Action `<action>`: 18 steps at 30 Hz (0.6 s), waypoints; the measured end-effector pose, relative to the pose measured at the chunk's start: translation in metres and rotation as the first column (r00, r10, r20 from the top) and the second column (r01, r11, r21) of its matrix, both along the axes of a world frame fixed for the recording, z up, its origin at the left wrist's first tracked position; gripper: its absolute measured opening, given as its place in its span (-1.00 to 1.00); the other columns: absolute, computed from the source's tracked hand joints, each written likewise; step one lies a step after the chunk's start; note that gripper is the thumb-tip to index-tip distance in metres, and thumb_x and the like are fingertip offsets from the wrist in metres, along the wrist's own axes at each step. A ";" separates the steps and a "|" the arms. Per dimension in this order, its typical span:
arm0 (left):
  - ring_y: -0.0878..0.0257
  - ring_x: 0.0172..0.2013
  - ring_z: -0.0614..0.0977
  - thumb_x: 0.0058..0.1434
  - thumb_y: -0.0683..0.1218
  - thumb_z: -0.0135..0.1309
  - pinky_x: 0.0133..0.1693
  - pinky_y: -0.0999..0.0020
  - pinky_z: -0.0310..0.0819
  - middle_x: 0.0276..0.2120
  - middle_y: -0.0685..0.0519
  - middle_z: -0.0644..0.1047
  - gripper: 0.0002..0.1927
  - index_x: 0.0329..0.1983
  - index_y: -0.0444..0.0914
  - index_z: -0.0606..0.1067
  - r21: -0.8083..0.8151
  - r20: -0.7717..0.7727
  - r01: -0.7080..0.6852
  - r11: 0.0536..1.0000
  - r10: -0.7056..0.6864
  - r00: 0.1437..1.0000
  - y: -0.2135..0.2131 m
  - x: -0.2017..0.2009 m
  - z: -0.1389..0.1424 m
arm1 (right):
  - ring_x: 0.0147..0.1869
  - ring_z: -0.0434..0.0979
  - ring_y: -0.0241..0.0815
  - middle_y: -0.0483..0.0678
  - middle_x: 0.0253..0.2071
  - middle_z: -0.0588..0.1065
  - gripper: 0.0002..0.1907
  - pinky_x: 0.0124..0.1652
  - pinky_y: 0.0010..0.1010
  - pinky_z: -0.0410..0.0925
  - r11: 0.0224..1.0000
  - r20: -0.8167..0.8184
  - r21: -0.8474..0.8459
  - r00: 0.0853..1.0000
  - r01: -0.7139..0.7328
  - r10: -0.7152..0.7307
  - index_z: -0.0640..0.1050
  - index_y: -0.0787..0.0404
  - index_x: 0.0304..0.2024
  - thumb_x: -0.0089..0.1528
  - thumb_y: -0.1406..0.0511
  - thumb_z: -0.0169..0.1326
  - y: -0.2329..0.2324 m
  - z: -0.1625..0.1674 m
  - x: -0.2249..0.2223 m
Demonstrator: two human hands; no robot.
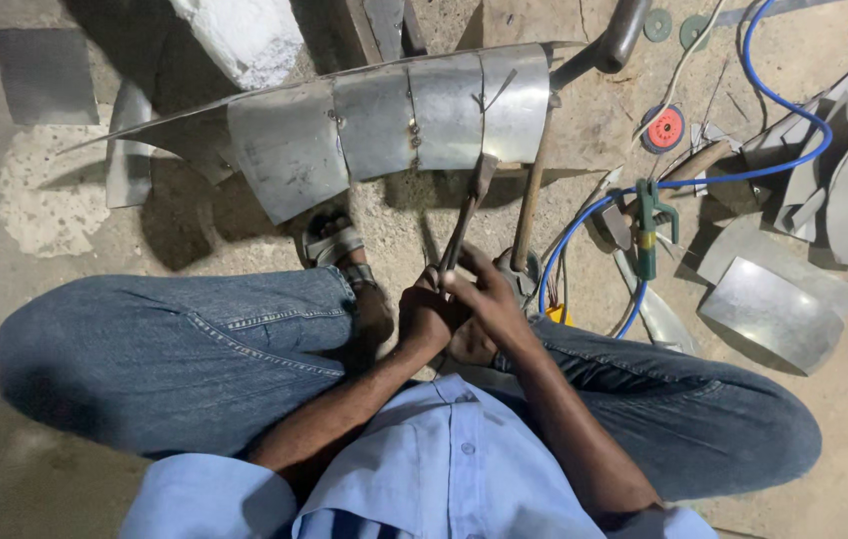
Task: The person sits on the floor and uses a hammer and chisel to shape a metal duct. They then use an angle grinder to smooth the seams, producing sparks. Finally, they use a welding torch to weld the seams of the duct.
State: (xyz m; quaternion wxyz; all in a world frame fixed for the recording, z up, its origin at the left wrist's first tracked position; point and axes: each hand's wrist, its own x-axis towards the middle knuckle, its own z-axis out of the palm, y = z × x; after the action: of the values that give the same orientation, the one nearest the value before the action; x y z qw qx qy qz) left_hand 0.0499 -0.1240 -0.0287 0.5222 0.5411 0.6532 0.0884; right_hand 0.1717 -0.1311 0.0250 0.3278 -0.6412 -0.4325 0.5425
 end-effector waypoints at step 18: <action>-0.21 -0.07 0.65 0.13 0.16 0.19 -0.13 -0.04 0.54 -0.12 -0.24 0.63 -0.42 0.11 -0.26 0.46 0.041 0.081 0.162 0.986 -0.165 0.983 0.010 -0.022 0.025 | -0.18 0.62 0.12 0.19 -0.31 0.60 -0.47 -0.17 -0.07 0.43 0.994 0.496 -0.032 0.862 -0.101 0.104 0.56 0.25 -0.11 0.33 -0.10 0.04 0.024 -0.013 -0.032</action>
State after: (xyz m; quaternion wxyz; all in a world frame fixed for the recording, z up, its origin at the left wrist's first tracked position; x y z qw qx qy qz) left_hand 0.0275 -0.1135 -0.0035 0.5452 0.5977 0.5824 0.0792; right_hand 0.1402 -0.1073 0.0120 0.1749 -0.7359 -0.5345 0.3771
